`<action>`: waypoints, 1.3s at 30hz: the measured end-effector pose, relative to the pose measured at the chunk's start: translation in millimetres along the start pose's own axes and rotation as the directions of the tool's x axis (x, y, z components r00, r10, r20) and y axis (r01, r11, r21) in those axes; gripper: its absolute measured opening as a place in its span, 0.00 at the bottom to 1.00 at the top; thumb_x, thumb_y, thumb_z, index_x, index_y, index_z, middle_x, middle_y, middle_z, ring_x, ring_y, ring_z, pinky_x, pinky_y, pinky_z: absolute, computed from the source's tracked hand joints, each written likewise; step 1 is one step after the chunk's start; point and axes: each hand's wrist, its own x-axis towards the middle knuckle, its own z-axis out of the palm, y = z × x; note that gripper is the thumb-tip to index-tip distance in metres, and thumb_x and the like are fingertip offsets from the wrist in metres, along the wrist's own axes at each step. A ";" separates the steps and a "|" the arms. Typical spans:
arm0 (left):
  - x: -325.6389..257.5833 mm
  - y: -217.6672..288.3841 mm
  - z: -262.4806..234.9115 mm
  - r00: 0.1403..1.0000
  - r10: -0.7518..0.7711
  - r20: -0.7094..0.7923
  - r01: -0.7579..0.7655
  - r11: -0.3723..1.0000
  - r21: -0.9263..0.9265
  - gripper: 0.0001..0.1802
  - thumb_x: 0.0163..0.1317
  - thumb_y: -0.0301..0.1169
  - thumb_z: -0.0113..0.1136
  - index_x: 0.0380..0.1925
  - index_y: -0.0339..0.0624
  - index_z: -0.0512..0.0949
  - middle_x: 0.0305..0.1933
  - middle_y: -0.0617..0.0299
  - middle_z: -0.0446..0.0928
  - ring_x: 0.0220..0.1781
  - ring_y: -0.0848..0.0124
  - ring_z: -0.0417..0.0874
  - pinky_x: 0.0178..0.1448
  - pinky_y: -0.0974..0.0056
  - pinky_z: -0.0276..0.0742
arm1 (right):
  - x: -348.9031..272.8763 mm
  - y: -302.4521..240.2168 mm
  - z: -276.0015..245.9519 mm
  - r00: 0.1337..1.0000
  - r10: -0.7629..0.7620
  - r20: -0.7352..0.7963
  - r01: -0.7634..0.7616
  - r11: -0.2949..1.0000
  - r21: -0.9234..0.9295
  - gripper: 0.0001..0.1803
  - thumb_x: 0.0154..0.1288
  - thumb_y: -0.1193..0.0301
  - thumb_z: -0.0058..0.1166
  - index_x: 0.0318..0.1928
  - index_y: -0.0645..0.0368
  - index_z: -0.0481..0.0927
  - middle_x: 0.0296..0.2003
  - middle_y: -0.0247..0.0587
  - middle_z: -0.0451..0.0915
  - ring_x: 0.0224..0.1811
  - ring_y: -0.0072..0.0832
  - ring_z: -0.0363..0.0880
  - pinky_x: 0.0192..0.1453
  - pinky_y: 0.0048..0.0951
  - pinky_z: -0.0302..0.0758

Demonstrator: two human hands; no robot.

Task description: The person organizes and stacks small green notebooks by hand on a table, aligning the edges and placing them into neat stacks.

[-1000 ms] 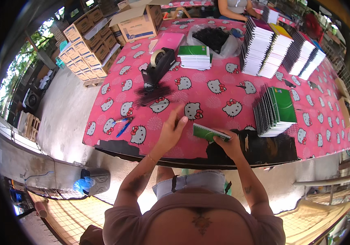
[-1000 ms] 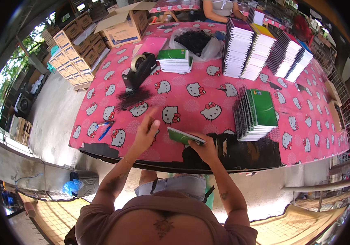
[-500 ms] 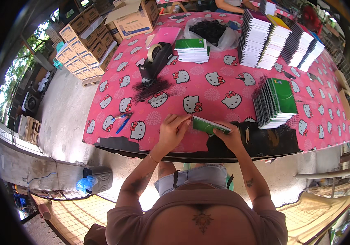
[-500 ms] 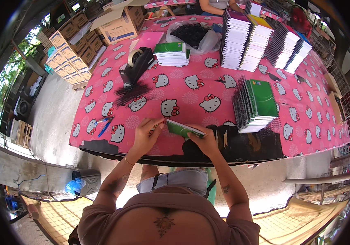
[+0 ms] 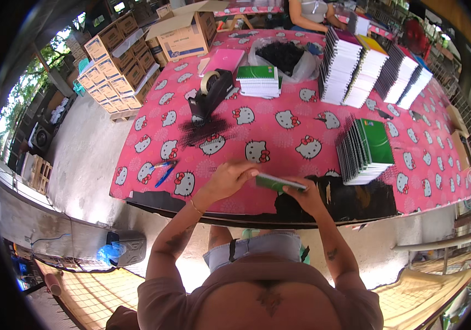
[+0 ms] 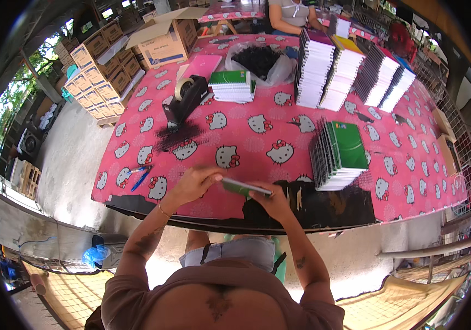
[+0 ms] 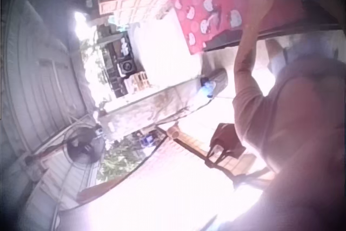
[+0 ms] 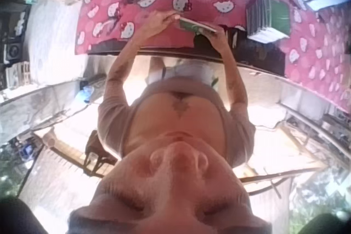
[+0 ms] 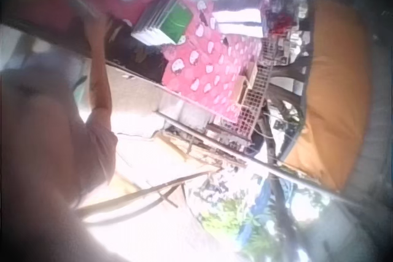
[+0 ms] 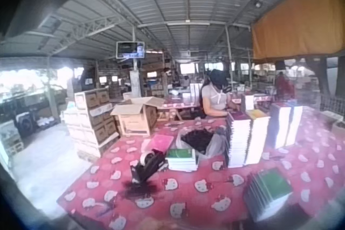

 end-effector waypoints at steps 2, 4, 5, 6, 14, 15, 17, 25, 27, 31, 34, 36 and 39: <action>-2.6 -9.8 -1.9 0.994 0.018 0.104 -0.016 1.000 -0.013 0.10 0.68 0.32 0.63 0.46 0.41 0.79 0.36 0.54 0.81 0.31 0.61 0.83 0.37 0.61 0.77 | -2.4 2.6 2.9 0.999 -0.035 0.002 0.035 0.999 -0.017 0.14 0.69 0.76 0.61 0.54 0.63 0.83 0.43 0.37 0.86 0.46 0.19 0.79 0.53 0.23 0.75; 1.6 0.0 -3.0 0.997 -0.015 0.082 0.024 0.993 -0.116 0.10 0.68 0.32 0.63 0.46 0.41 0.79 0.35 0.54 0.82 0.32 0.61 0.84 0.37 0.60 0.77 | -5.5 3.0 2.9 1.000 -0.016 -0.013 0.016 1.000 -0.022 0.14 0.69 0.75 0.61 0.54 0.64 0.83 0.43 0.37 0.86 0.46 0.19 0.79 0.53 0.23 0.75; 4.3 4.4 -4.3 0.997 -0.031 0.073 0.043 0.985 -0.167 0.10 0.68 0.32 0.63 0.46 0.41 0.79 0.35 0.54 0.82 0.32 0.61 0.84 0.37 0.60 0.77 | -4.6 2.4 1.5 1.000 -0.007 -0.020 0.007 1.000 -0.024 0.14 0.70 0.75 0.60 0.54 0.64 0.83 0.43 0.37 0.86 0.46 0.19 0.79 0.52 0.23 0.75; 3.0 6.1 -5.2 0.996 -0.036 0.083 0.050 0.984 -0.173 0.10 0.68 0.32 0.63 0.46 0.41 0.80 0.35 0.54 0.82 0.32 0.61 0.84 0.37 0.60 0.78 | -5.6 3.8 1.1 1.000 -0.012 -0.020 0.012 1.000 -0.022 0.14 0.69 0.75 0.60 0.54 0.64 0.83 0.43 0.37 0.86 0.46 0.19 0.79 0.53 0.23 0.75; -10.3 -11.8 13.4 0.973 -0.230 0.037 0.232 0.949 -0.215 0.13 0.71 0.35 0.61 0.49 0.39 0.81 0.35 0.59 0.83 0.33 0.70 0.83 0.39 0.63 0.78 | -4.4 2.6 3.7 0.998 -0.056 -0.018 0.056 0.998 -0.015 0.15 0.69 0.78 0.60 0.55 0.64 0.83 0.45 0.39 0.86 0.46 0.21 0.80 0.53 0.24 0.75; -10.0 -8.5 12.9 0.973 -0.219 0.076 0.232 0.940 -0.251 0.13 0.72 0.35 0.60 0.49 0.39 0.81 0.34 0.60 0.83 0.32 0.71 0.82 0.39 0.63 0.79 | -5.6 0.4 3.3 0.998 -0.065 -0.020 0.065 0.998 -0.023 0.15 0.69 0.78 0.60 0.55 0.64 0.83 0.45 0.39 0.85 0.46 0.21 0.80 0.53 0.24 0.75; -7.0 -1.6 7.8 0.968 -0.201 0.153 0.241 0.915 -0.324 0.13 0.74 0.34 0.57 0.50 0.39 0.81 0.33 0.62 0.83 0.31 0.74 0.81 0.39 0.64 0.79 | -7.0 -0.1 3.7 0.997 -0.069 -0.017 0.068 0.997 -0.020 0.15 0.68 0.79 0.59 0.55 0.64 0.83 0.44 0.39 0.85 0.46 0.21 0.80 0.53 0.24 0.75; -9.6 -18.9 5.6 0.888 -0.296 0.351 0.441 0.765 -0.469 0.15 0.73 0.35 0.59 0.54 0.39 0.80 0.31 0.66 0.82 0.32 0.80 0.79 0.38 0.71 0.76 | -6.5 0.1 7.1 0.997 -0.077 -0.014 0.077 0.997 0.017 0.15 0.69 0.79 0.58 0.55 0.64 0.83 0.44 0.38 0.85 0.44 0.21 0.80 0.53 0.23 0.75; -9.4 -17.6 5.0 0.892 -0.290 0.346 0.438 0.741 -0.510 0.15 0.72 0.35 0.60 0.54 0.39 0.80 0.30 0.65 0.81 0.33 0.80 0.79 0.38 0.71 0.76 | -6.8 2.0 6.6 0.996 -0.084 -0.015 0.085 0.996 0.006 0.15 0.70 0.79 0.58 0.56 0.63 0.83 0.44 0.37 0.85 0.44 0.20 0.80 0.53 0.23 0.75; -11.1 -15.9 10.3 0.985 -0.094 0.144 0.142 0.917 -0.372 0.15 0.72 0.34 0.61 0.54 0.39 0.81 0.29 0.65 0.81 0.33 0.80 0.79 0.36 0.70 0.75 | -6.9 0.0 7.8 0.997 -0.077 -0.018 0.077 0.997 0.022 0.15 0.69 0.79 0.59 0.56 0.63 0.83 0.44 0.37 0.85 0.44 0.20 0.79 0.53 0.22 0.74; -8.3 -14.5 10.7 0.998 0.040 0.043 -0.030 0.978 -0.205 0.14 0.71 0.34 0.61 0.52 0.40 0.81 0.29 0.65 0.81 0.32 0.80 0.79 0.34 0.70 0.73 | -5.0 1.4 5.8 0.998 -0.061 -0.012 0.061 0.998 0.009 0.15 0.69 0.79 0.59 0.55 0.63 0.83 0.43 0.37 0.85 0.45 0.19 0.79 0.53 0.22 0.74; -3.3 -8.6 5.0 0.995 -0.021 0.101 0.040 0.981 -0.189 0.13 0.70 0.32 0.62 0.50 0.40 0.82 0.31 0.62 0.82 0.33 0.76 0.81 0.36 0.67 0.75 | -5.1 6.2 2.9 1.000 -0.021 -0.015 0.021 1.000 0.001 0.15 0.69 0.78 0.59 0.56 0.63 0.83 0.43 0.37 0.85 0.45 0.19 0.79 0.53 0.22 0.74; 1.2 -0.6 -8.0 0.926 -0.231 0.297 0.310 0.916 -0.254 0.11 0.67 0.30 0.63 0.47 0.38 0.82 0.36 0.56 0.84 0.37 0.67 0.86 0.41 0.61 0.79 | -8.8 5.8 2.3 0.999 -0.028 -0.014 0.028 0.999 -0.024 0.16 0.69 0.78 0.59 0.57 0.62 0.82 0.43 0.37 0.85 0.45 0.19 0.79 0.53 0.22 0.74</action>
